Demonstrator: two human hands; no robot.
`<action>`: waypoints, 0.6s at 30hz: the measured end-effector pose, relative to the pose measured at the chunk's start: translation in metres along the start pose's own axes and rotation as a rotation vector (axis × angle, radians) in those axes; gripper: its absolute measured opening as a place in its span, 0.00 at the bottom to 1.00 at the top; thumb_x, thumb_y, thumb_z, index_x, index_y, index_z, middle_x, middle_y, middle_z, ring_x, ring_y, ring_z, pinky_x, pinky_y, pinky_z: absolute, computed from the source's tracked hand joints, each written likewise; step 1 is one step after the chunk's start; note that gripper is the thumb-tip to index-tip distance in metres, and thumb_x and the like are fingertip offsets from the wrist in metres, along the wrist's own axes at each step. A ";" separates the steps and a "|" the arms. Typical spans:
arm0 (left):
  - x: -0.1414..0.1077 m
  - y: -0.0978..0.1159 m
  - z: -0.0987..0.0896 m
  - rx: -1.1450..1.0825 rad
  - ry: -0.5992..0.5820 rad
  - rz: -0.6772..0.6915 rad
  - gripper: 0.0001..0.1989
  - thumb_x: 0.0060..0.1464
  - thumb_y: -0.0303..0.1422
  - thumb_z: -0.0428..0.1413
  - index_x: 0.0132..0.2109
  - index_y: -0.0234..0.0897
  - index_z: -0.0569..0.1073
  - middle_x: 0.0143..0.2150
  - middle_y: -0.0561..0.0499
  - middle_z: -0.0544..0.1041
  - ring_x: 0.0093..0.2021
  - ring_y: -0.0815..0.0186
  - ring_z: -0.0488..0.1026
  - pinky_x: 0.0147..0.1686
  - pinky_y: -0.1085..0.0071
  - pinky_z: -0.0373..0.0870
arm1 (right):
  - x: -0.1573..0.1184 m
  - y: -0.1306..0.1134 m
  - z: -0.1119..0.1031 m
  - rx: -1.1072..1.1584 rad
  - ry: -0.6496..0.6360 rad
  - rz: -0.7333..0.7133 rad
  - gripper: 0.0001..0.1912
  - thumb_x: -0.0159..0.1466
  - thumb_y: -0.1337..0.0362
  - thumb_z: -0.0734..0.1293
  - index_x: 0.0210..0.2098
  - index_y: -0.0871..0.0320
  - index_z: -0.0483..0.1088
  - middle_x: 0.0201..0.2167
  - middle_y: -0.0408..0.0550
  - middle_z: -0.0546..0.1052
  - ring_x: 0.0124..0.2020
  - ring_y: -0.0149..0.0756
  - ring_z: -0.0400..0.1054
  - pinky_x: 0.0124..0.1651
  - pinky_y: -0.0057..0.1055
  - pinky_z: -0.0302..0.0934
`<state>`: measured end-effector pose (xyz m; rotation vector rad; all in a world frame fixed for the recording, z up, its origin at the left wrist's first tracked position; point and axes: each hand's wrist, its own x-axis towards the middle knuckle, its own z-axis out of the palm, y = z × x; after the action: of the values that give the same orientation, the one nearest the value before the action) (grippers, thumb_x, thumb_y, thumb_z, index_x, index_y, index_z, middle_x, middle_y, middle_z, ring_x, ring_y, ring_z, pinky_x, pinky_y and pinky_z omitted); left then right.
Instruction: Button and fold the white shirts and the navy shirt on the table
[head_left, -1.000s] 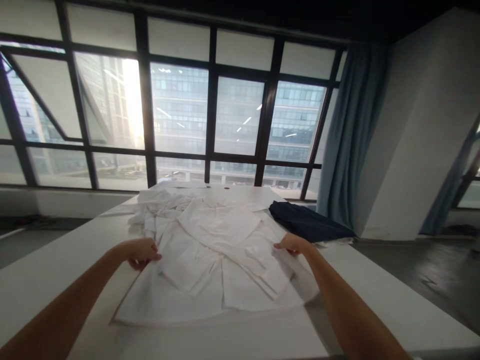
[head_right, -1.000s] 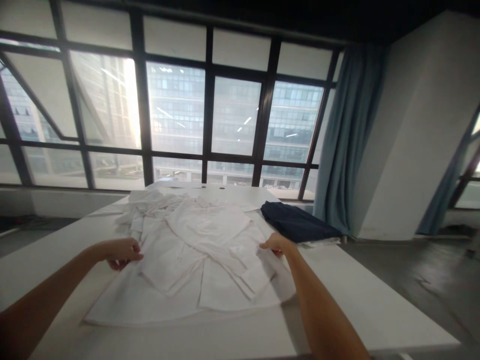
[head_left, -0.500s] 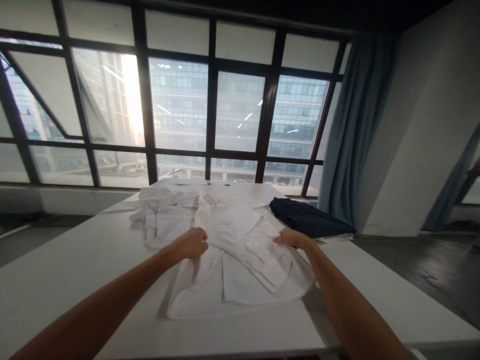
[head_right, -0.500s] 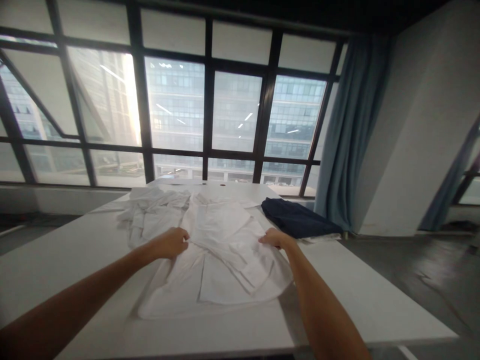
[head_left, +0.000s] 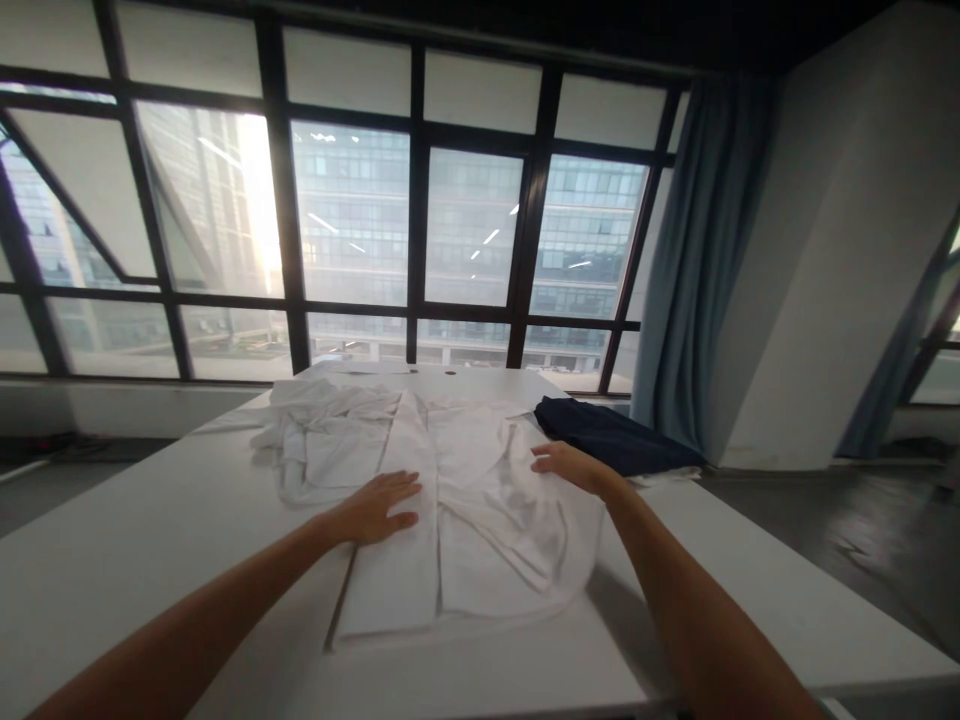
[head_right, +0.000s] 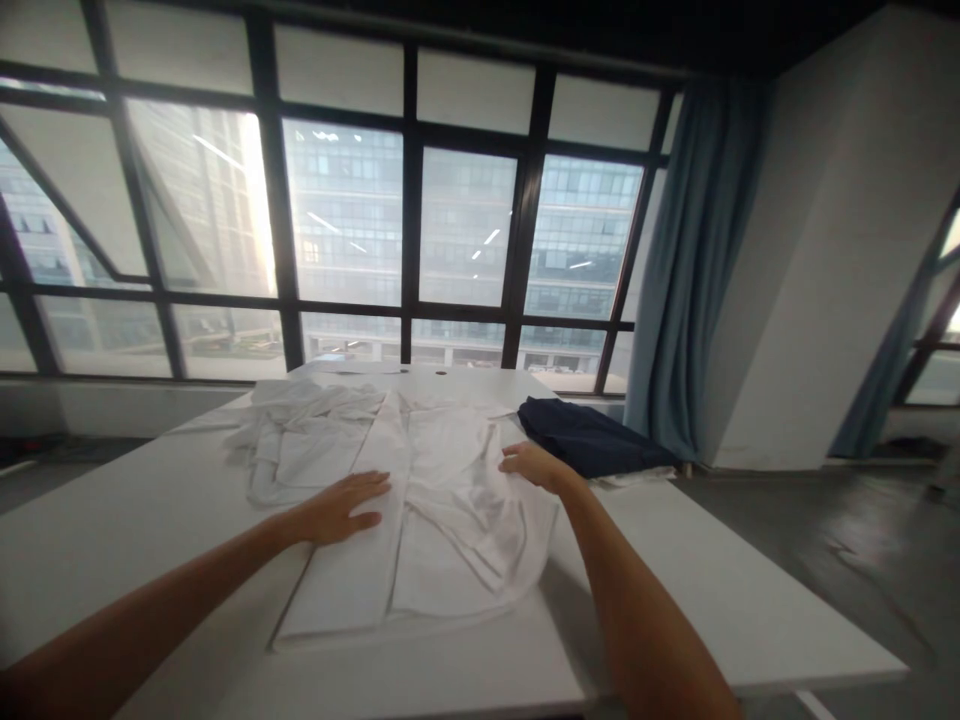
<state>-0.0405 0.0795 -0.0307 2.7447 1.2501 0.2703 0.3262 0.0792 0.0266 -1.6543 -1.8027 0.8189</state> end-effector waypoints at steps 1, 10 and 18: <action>-0.003 -0.004 0.006 0.002 -0.038 -0.008 0.31 0.62 0.51 0.40 0.67 0.41 0.58 0.69 0.45 0.55 0.69 0.58 0.50 0.66 0.57 0.45 | 0.001 -0.009 0.009 0.021 0.021 -0.053 0.14 0.54 0.70 0.65 0.39 0.65 0.77 0.24 0.45 0.75 0.22 0.28 0.64 0.26 0.22 0.57; -0.006 -0.009 0.020 -0.026 -0.040 -0.035 0.29 0.64 0.50 0.38 0.68 0.45 0.56 0.71 0.47 0.50 0.70 0.60 0.45 0.66 0.55 0.42 | 0.003 -0.062 0.141 -0.182 -0.038 -0.383 0.24 0.55 0.72 0.63 0.51 0.67 0.72 0.21 0.44 0.75 0.20 0.28 0.62 0.25 0.22 0.54; -0.007 -0.001 0.019 -0.031 0.074 0.016 0.28 0.65 0.48 0.38 0.66 0.41 0.60 0.68 0.48 0.59 0.68 0.62 0.54 0.66 0.62 0.48 | 0.007 -0.055 0.134 -0.141 -0.292 -0.444 0.29 0.65 0.59 0.61 0.64 0.63 0.59 0.28 0.46 0.79 0.21 0.29 0.68 0.28 0.26 0.62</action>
<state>-0.0416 0.0739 -0.0503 2.7426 1.2310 0.3925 0.1892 0.0737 -0.0211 -1.1809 -2.3620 0.7705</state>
